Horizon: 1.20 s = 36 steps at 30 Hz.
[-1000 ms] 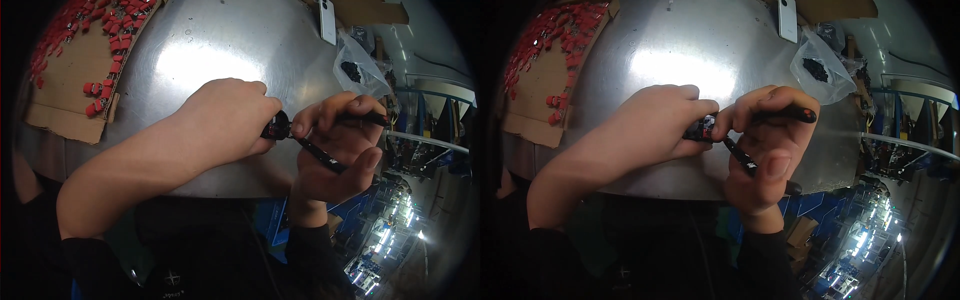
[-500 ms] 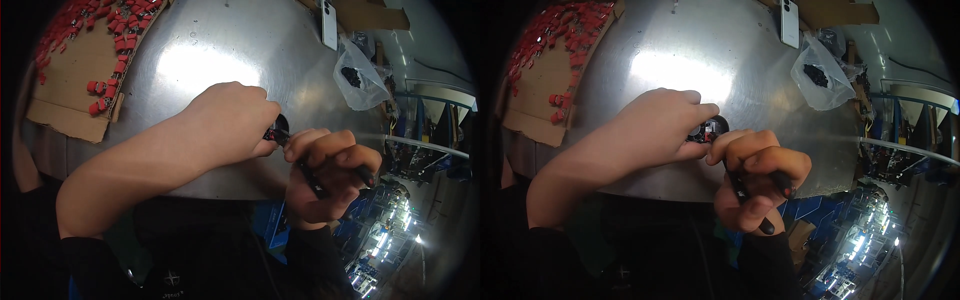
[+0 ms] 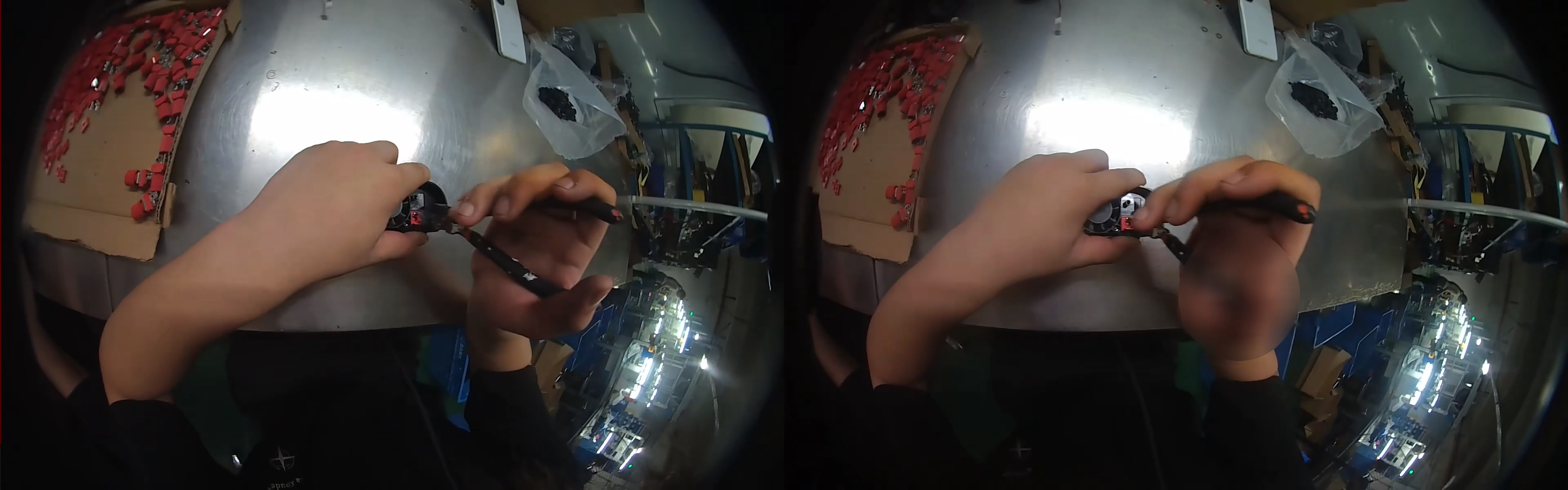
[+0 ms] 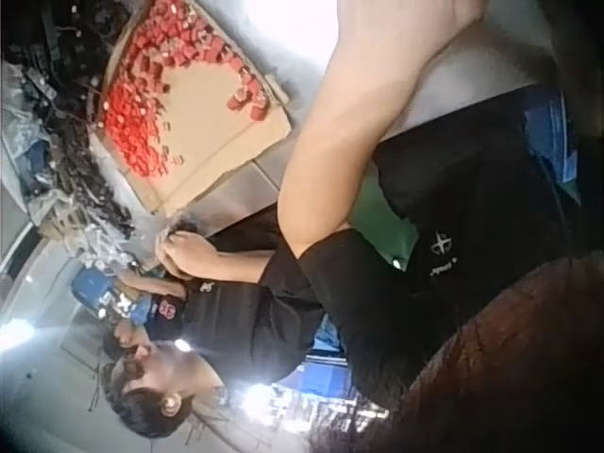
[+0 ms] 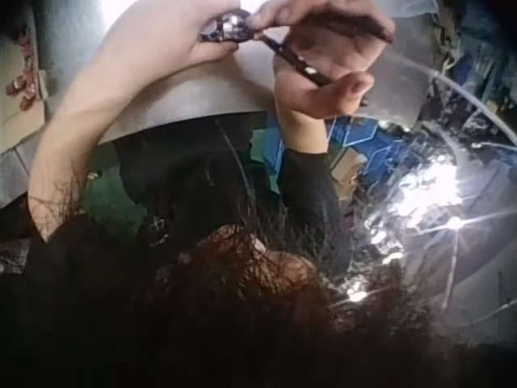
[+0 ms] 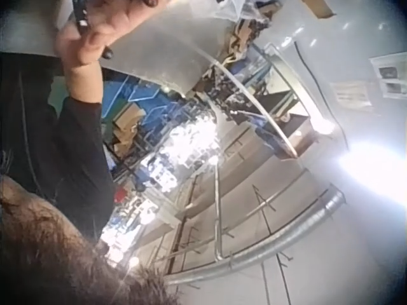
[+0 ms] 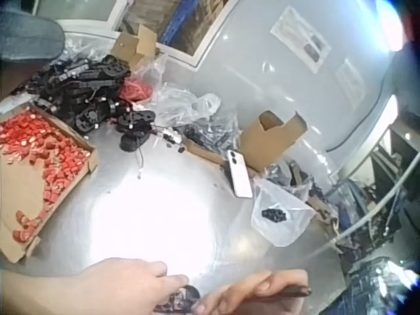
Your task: Assembling the internal components of a computer mouse using hands and pliers.
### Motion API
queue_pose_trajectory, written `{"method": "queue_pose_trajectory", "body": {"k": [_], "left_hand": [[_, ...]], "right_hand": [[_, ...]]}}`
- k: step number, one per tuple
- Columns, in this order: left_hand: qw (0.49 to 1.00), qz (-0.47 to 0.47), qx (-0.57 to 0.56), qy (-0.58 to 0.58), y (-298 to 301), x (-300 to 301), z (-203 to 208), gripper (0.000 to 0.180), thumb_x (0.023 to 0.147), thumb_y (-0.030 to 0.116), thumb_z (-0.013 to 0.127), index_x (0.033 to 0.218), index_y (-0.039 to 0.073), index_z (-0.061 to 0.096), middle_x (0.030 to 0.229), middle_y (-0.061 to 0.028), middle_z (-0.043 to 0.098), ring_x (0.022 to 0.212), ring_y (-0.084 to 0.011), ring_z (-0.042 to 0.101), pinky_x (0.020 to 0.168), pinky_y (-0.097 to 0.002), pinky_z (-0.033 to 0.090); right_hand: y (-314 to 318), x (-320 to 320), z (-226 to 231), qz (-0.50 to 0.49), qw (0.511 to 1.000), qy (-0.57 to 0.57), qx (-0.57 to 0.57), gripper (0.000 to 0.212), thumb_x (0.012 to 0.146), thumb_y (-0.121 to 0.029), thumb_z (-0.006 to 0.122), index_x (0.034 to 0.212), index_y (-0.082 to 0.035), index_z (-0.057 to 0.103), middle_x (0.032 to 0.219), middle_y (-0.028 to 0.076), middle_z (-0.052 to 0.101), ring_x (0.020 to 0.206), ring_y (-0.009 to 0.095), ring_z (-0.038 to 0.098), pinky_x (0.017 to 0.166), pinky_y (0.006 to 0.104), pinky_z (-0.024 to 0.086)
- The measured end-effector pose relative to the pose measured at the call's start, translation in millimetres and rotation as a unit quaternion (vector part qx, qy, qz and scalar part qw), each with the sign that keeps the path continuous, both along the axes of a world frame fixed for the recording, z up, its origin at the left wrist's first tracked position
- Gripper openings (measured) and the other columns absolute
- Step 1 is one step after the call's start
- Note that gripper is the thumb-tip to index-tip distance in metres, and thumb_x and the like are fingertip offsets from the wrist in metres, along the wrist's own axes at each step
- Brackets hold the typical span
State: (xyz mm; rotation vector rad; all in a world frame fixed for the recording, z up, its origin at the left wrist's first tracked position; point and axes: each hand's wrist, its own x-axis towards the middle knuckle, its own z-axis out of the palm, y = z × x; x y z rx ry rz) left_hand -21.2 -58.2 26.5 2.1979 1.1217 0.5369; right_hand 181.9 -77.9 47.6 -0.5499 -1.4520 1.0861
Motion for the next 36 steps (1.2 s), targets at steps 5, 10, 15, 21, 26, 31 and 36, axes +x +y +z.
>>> {"method": "queue_pose_trajectory", "body": {"k": [5, 10, 15, 21, 26, 31, 36], "left_hand": [[1.000, 0.005, 0.025, 0.005, -2.4, 1.9, -4.3, 0.053, 0.079, 0.031, 0.082, 0.126, 0.012, 0.069, 0.091, -0.0133, 0.065, 0.084, -0.0363, 0.067, 0.073, -0.0468, 0.054], [1.000, 0.012, 0.025, 0.014, -5.4, 3.8, 2.2, 0.047, 0.082, 0.031, 0.080, 0.121, 0.009, 0.070, 0.093, -0.0144, 0.066, 0.086, -0.0356, 0.069, 0.077, -0.0462, 0.056], [0.999, 0.000, 0.015, 0.029, -5.7, 2.7, 7.0, 0.043, 0.085, 0.033, 0.080, 0.117, 0.006, 0.070, 0.097, -0.0157, 0.068, 0.091, -0.0349, 0.072, 0.081, -0.0454, 0.059], [0.999, -0.033, -0.009, 0.038, -4.3, 2.1, 13.2, 0.041, 0.085, 0.031, 0.081, 0.115, 0.005, 0.070, 0.098, -0.0153, 0.068, 0.093, -0.0346, 0.072, 0.082, -0.0448, 0.059], [0.998, -0.050, 0.001, 0.029, -0.5, -2.6, 7.8, 0.041, 0.084, 0.031, 0.081, 0.116, 0.008, 0.070, 0.096, -0.0141, 0.068, 0.093, -0.0347, 0.071, 0.082, -0.0460, 0.058], [0.995, -0.071, 0.059, 0.029, 5.7, -2.1, 12.1, 0.046, 0.083, 0.034, 0.083, 0.120, 0.011, 0.069, 0.096, -0.0128, 0.068, 0.095, -0.0342, 0.071, 0.084, -0.0464, 0.057], [0.983, -0.102, 0.154, 0.008, 17.2, -17.2, -1.8, 0.056, 0.079, 0.038, 0.086, 0.122, 0.009, 0.065, 0.096, -0.0110, 0.069, 0.097, -0.0339, 0.069, 0.089, -0.0459, 0.054]], "right_hand": [[-1.6, -2.4, -4.2, 0.003, 1.000, -0.011, 0.010, 0.073, 0.100, -0.073, 0.049, 0.125, -0.005, 0.044, 0.094, 0.018, 0.056, 0.078, 0.034, 0.066, 0.075, 0.0485, 0.057], [-3.5, -5.6, -1.1, -0.001, 0.999, -0.019, 0.031, 0.071, 0.101, -0.073, 0.047, 0.120, -0.005, 0.044, 0.087, 0.018, 0.057, 0.073, 0.034, 0.065, 0.072, 0.0492, 0.058], [-4.6, -4.8, 3.9, 0.017, 0.995, -0.084, 0.043, 0.076, 0.098, -0.078, 0.049, 0.114, -0.004, 0.043, 0.081, 0.020, 0.058, 0.064, 0.032, 0.062, 0.065, 0.0460, 0.057], [3.7, -10.2, 8.6, 0.029, 0.988, -0.128, 0.077, 0.078, 0.097, -0.079, 0.049, 0.106, -0.002, 0.045, 0.070, 0.016, 0.056, 0.056, 0.024, 0.059, 0.055, 0.0358, 0.054], [7.0, -14.6, 13.9, 0.041, 0.981, -0.166, 0.095, 0.082, 0.094, -0.082, 0.052, 0.107, -0.001, 0.047, 0.073, 0.014, 0.056, 0.058, 0.020, 0.058, 0.053, 0.0326, 0.052], [22.3, 17.8, 46.1, 0.055, 0.998, 0.010, 0.035, 0.080, 0.091, -0.075, 0.061, 0.126, -0.004, 0.050, 0.081, 0.011, 0.054, 0.060, 0.018, 0.054, 0.052, 0.0312, 0.048], [46.8, 20.8, 53.5, 0.016, 0.885, -0.466, -0.021, 0.035, 0.091, -0.026, 0.075, 0.111, -0.004, 0.057, 0.092, 0.008, 0.066, 0.073, 0.013, 0.061, 0.066, 0.0274, 0.049]]}}
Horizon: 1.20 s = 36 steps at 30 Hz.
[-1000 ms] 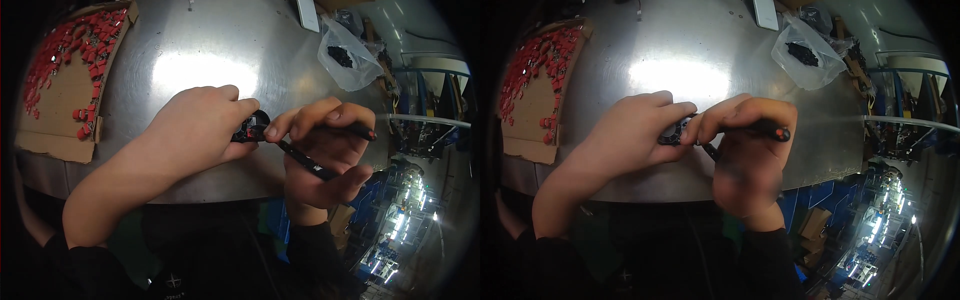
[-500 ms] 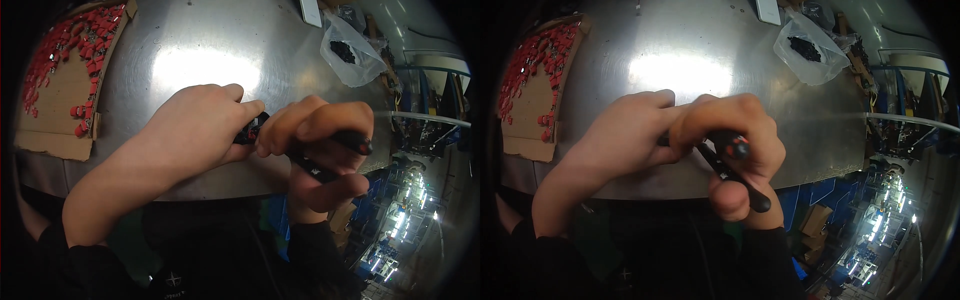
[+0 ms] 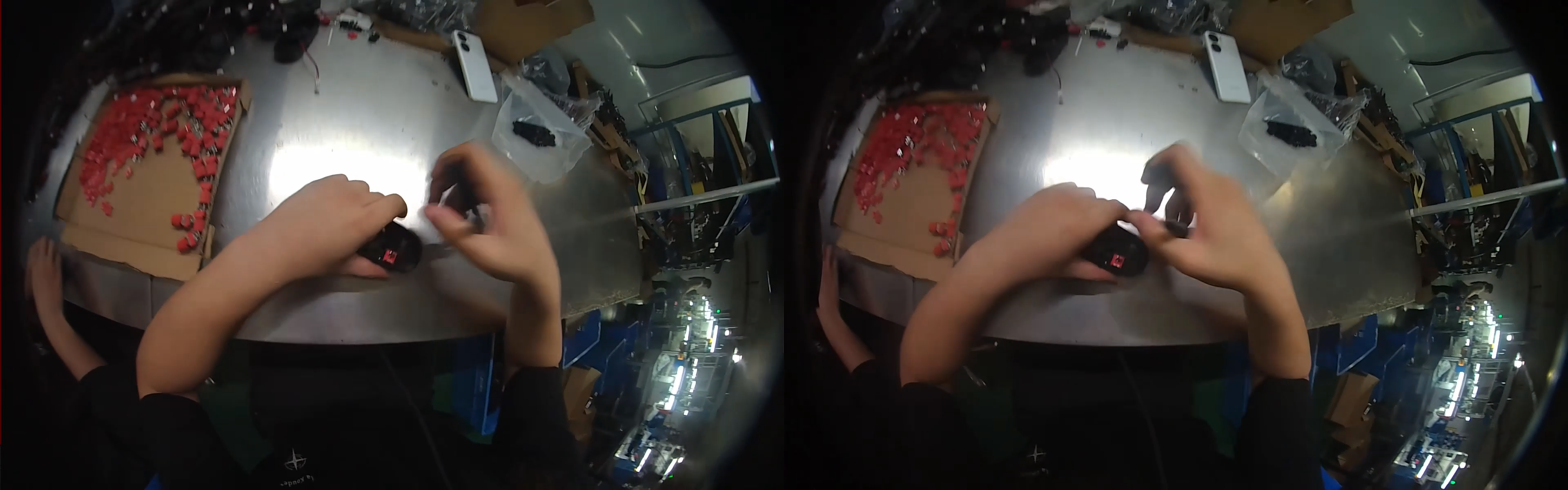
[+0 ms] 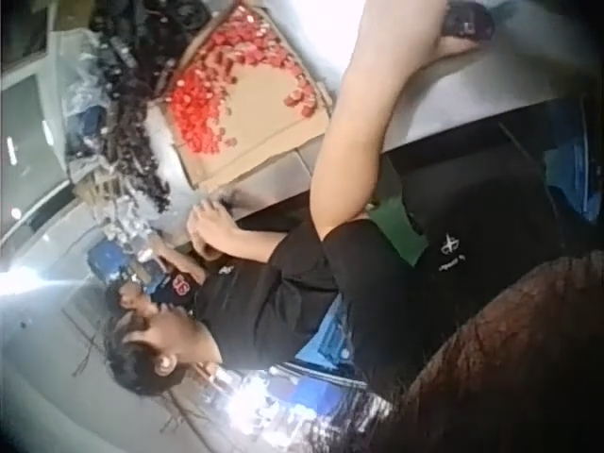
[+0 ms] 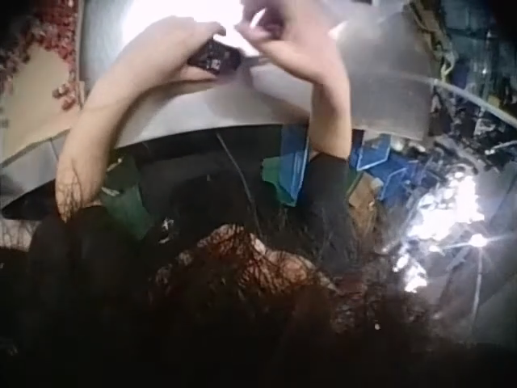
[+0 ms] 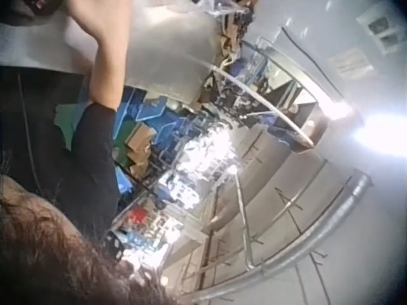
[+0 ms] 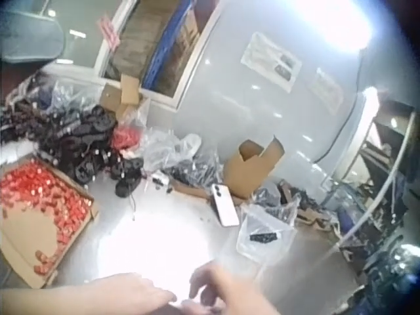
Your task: Assembling the internal components of a computer mouse using hands and pliers.
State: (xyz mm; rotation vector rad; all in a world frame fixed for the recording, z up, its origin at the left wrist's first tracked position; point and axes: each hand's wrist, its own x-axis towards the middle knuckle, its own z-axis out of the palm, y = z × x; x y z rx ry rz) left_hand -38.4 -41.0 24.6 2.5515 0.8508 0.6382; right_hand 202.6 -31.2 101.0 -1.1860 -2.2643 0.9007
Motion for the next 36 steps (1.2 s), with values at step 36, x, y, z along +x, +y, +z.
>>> {"method": "queue_pose_trajectory", "body": {"k": [36], "left_hand": [[0.975, 0.113, -0.126, -0.145, -0.4, 37.0, -15.4, 0.058, 0.077, 0.029, 0.090, 0.124, 0.008, 0.065, 0.099, -0.0096, 0.067, 0.095, -0.0327, 0.063, 0.084, -0.0447, 0.051]], "right_hand": [[-6.8, 21.5, -25.3, 0.003, 0.845, 0.524, 0.109, 0.046, 0.096, -0.038, 0.057, 0.125, -0.004, 0.045, 0.100, 0.018, 0.057, 0.078, 0.023, 0.058, 0.073, 0.0348, 0.053]]}}
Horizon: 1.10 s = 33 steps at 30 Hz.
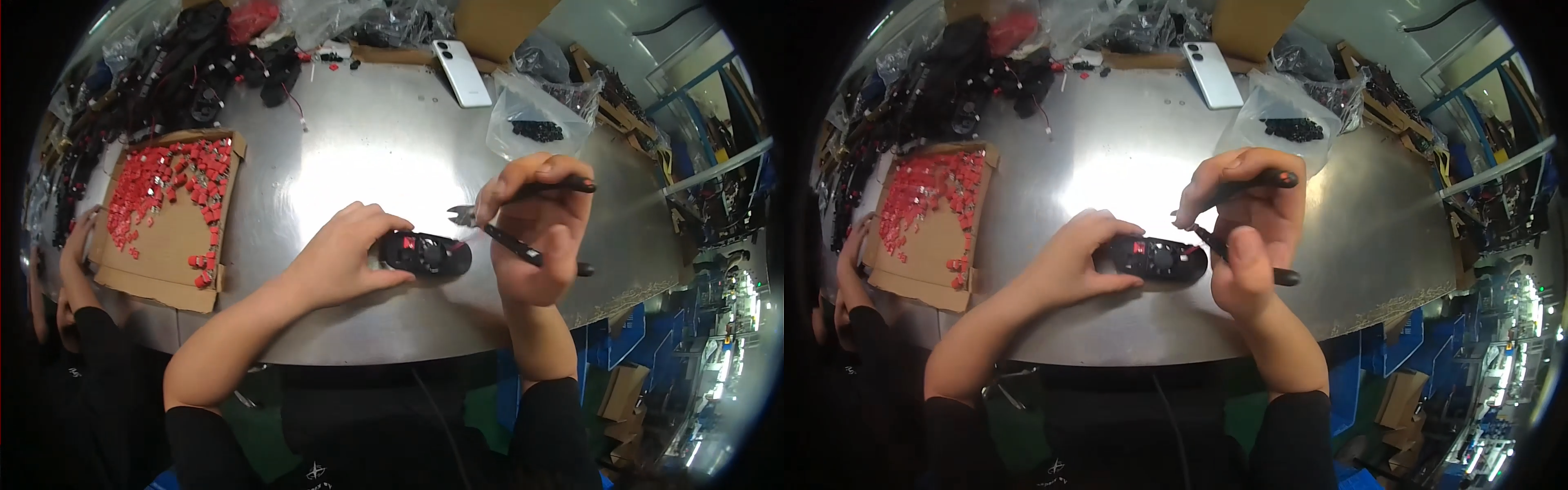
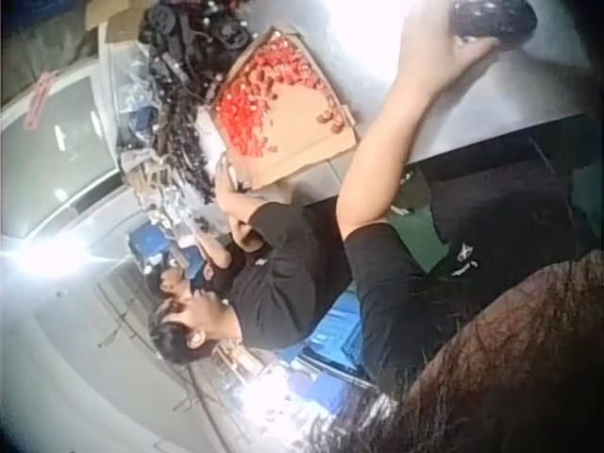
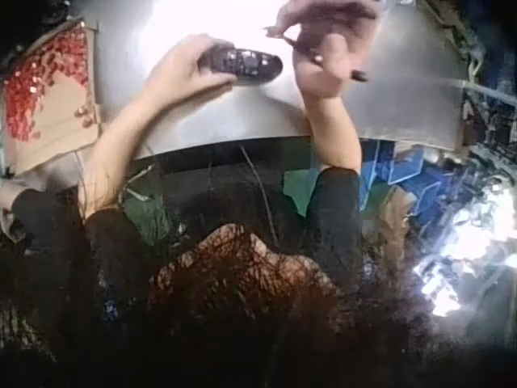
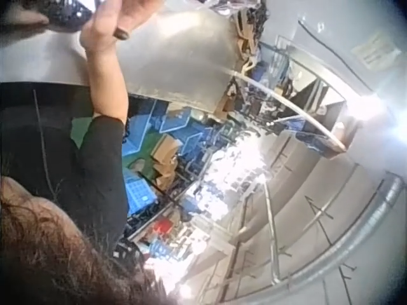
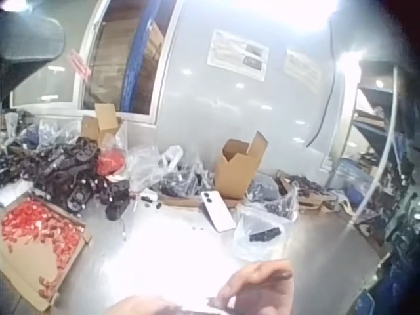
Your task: Assembling the internal components of a computer mouse using hands and pliers.
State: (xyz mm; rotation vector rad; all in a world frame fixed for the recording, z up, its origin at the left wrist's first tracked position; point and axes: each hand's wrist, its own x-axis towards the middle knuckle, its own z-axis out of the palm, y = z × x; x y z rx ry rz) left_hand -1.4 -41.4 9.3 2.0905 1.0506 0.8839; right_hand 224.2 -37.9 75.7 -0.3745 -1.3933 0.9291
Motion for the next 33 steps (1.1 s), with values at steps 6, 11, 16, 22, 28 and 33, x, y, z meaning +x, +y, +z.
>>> {"method": "queue_pose_trajectory", "body": {"k": [6, 11, 16, 22, 28, 33], "left_hand": [[0.998, -0.056, 0.009, 0.030, -1.9, 5.5, 1.8, 0.046, 0.077, 0.037, 0.088, 0.104, 0.009, 0.064, 0.093, -0.0069, 0.064, 0.088, -0.0311, 0.059, 0.083, -0.0434, 0.044], [0.998, -0.033, 0.052, 0.031, -2.2, 8.7, -3.3, 0.044, 0.075, 0.035, 0.088, 0.098, 0.011, 0.060, 0.091, -0.0056, 0.063, 0.086, -0.0296, 0.058, 0.080, -0.0428, 0.041], [0.998, -0.026, 0.052, 0.035, -4.8, 8.1, -4.2, 0.044, 0.074, 0.035, 0.088, 0.098, 0.011, 0.060, 0.092, -0.0055, 0.063, 0.087, -0.0293, 0.058, 0.080, -0.0424, 0.042], [0.997, -0.031, 0.061, 0.029, -3.1, 12.1, -6.0, 0.045, 0.074, 0.034, 0.088, 0.099, 0.010, 0.059, 0.092, -0.0059, 0.061, 0.088, -0.0295, 0.058, 0.081, -0.0430, 0.043], [0.996, -0.059, 0.066, -0.001, 1.3, 13.6, -17.3, 0.045, 0.075, 0.035, 0.088, 0.105, 0.012, 0.065, 0.096, -0.0047, 0.062, 0.092, -0.0295, 0.060, 0.084, -0.0434, 0.046], [0.994, -0.106, -0.019, -0.020, 5.5, 9.5, -18.4, 0.049, 0.076, 0.037, 0.088, 0.116, 0.015, 0.070, 0.101, -0.0035, 0.064, 0.099, -0.0288, 0.059, 0.088, -0.0420, 0.046]], "right_hand": [[-3.9, -5.1, -16.0, 0.063, 0.990, -0.034, -0.121, 0.053, 0.099, -0.049, 0.057, 0.126, -0.006, 0.042, 0.103, 0.017, 0.055, 0.079, 0.023, 0.058, 0.074, 0.0347, 0.051], [-9.7, -13.0, -16.6, 0.070, 0.988, -0.072, -0.121, 0.053, 0.102, -0.052, 0.053, 0.126, -0.006, 0.040, 0.102, 0.016, 0.054, 0.079, 0.023, 0.058, 0.074, 0.0347, 0.051], [-6.4, -14.6, -23.7, 0.084, 0.988, -0.087, -0.095, 0.052, 0.106, -0.054, 0.048, 0.124, -0.006, 0.041, 0.101, 0.016, 0.053, 0.078, 0.024, 0.058, 0.073, 0.0353, 0.051], [-11.5, -23.5, -18.3, 0.045, 0.987, -0.107, -0.108, 0.053, 0.107, -0.058, 0.046, 0.119, -0.006, 0.042, 0.093, 0.015, 0.053, 0.072, 0.022, 0.057, 0.069, 0.0336, 0.051], [-13.8, -31.4, -5.5, 0.039, 0.971, -0.201, -0.122, 0.061, 0.105, -0.064, 0.047, 0.118, -0.005, 0.043, 0.089, 0.014, 0.054, 0.071, 0.020, 0.057, 0.067, 0.0319, 0.051], [-12.2, -32.9, -7.1, 0.030, 0.968, -0.232, -0.088, 0.064, 0.104, -0.065, 0.049, 0.120, -0.003, 0.044, 0.090, 0.015, 0.055, 0.073, 0.020, 0.057, 0.069, 0.0319, 0.052]]}}
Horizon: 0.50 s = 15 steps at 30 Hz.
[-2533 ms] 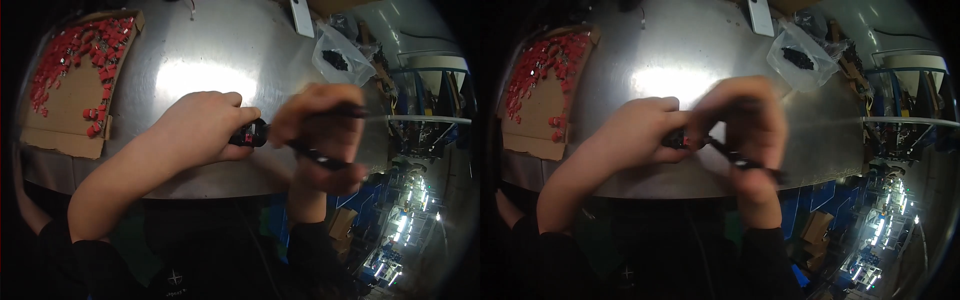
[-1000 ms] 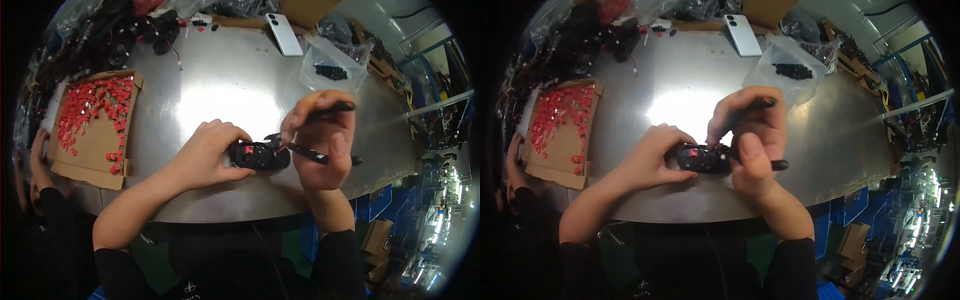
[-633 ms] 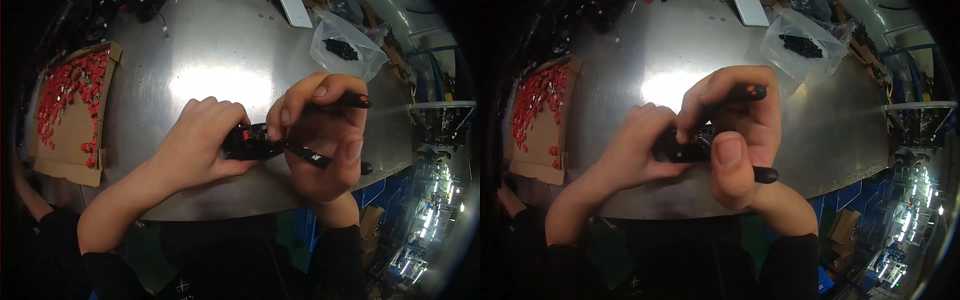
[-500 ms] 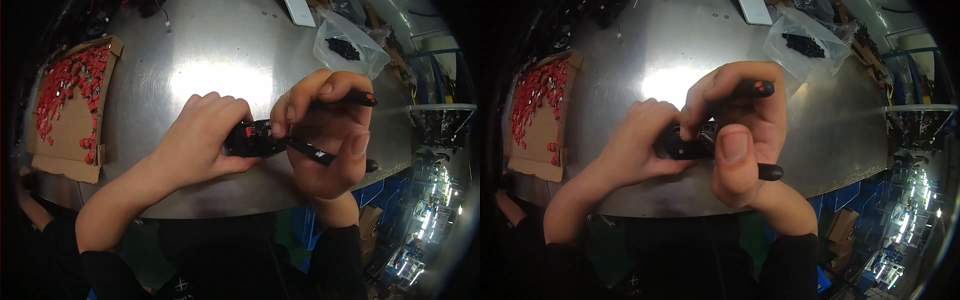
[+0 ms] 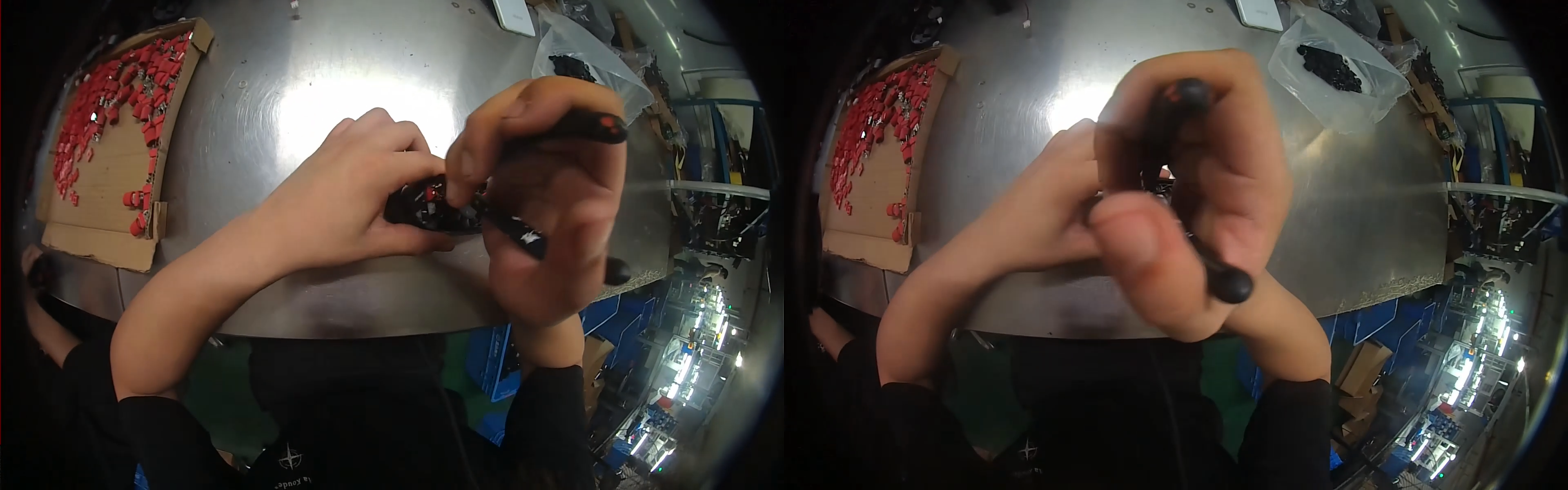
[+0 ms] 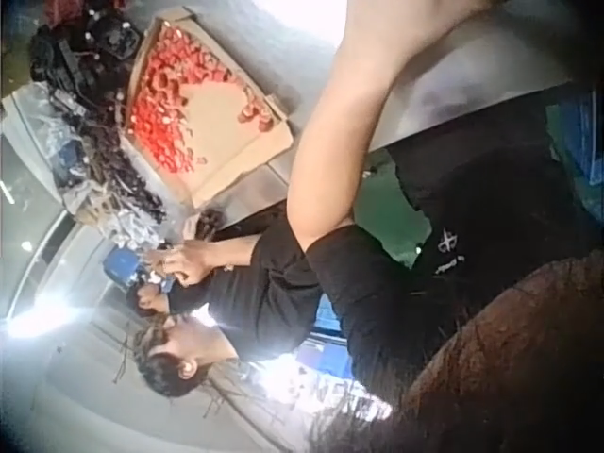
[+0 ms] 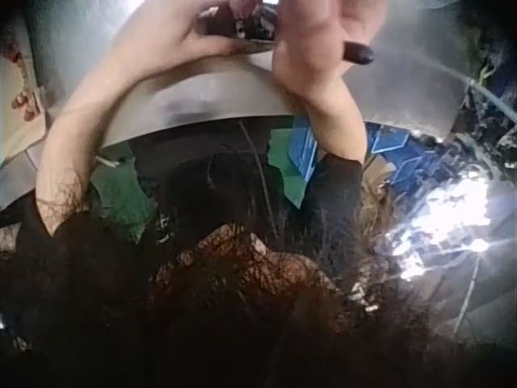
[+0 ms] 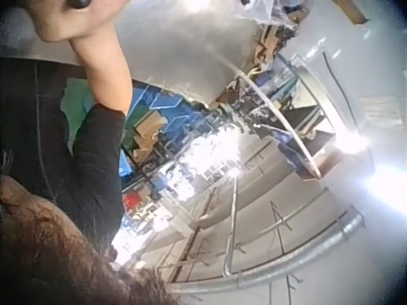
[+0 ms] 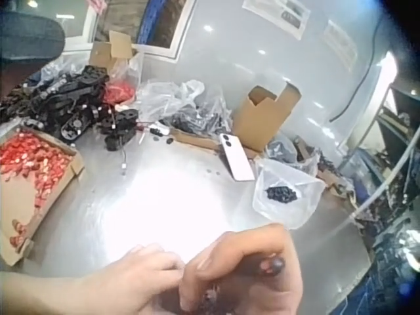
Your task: Assembling the internal components of a computer mouse using hands and pliers.
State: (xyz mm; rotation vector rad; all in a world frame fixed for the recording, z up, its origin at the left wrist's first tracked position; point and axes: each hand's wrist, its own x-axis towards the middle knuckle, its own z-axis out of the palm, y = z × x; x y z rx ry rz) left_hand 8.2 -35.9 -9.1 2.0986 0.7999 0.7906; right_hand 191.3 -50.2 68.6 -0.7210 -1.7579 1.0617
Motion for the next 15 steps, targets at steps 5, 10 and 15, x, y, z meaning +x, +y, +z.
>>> {"method": "queue_pose_trajectory", "body": {"k": [5, 10, 15], "left_hand": [[0.998, 0.010, 0.058, 0.035, -1.4, -1.0, 2.7, 0.047, 0.079, 0.036, 0.086, 0.118, 0.014, 0.073, 0.103, -0.0034, 0.066, 0.105, -0.0291, 0.056, 0.094, -0.0429, 0.043], [0.998, 0.015, 0.035, 0.042, -2.6, -1.4, 7.5, 0.045, 0.079, 0.036, 0.086, 0.116, 0.014, 0.073, 0.101, -0.0034, 0.067, 0.104, -0.0294, 0.057, 0.095, -0.0440, 0.043], [0.999, 0.012, 0.002, 0.037, -2.7, -1.2, 4.1, 0.043, 0.078, 0.037, 0.087, 0.113, 0.013, 0.075, 0.096, -0.0040, 0.068, 0.102, -0.0294, 0.058, 0.095, -0.0430, 0.043]], "right_hand": [[3.5, 10.8, -4.0, 0.012, 0.999, 0.043, -0.007, 0.062, 0.105, -0.062, 0.048, 0.120, -0.002, 0.045, 0.092, 0.017, 0.055, 0.071, 0.021, 0.056, 0.067, 0.0329, 0.051], [-1.6, 5.9, -1.4, -0.003, 1.000, 0.011, 0.008, 0.061, 0.106, -0.062, 0.045, 0.121, -0.003, 0.043, 0.092, 0.018, 0.055, 0.069, 0.022, 0.054, 0.067, 0.0338, 0.050], [-7.8, -0.5, -1.5, -0.041, 0.999, 0.001, -0.011, 0.066, 0.103, -0.068, 0.048, 0.122, -0.004, 0.044, 0.091, 0.017, 0.054, 0.067, 0.021, 0.052, 0.066, 0.0356, 0.049]]}}
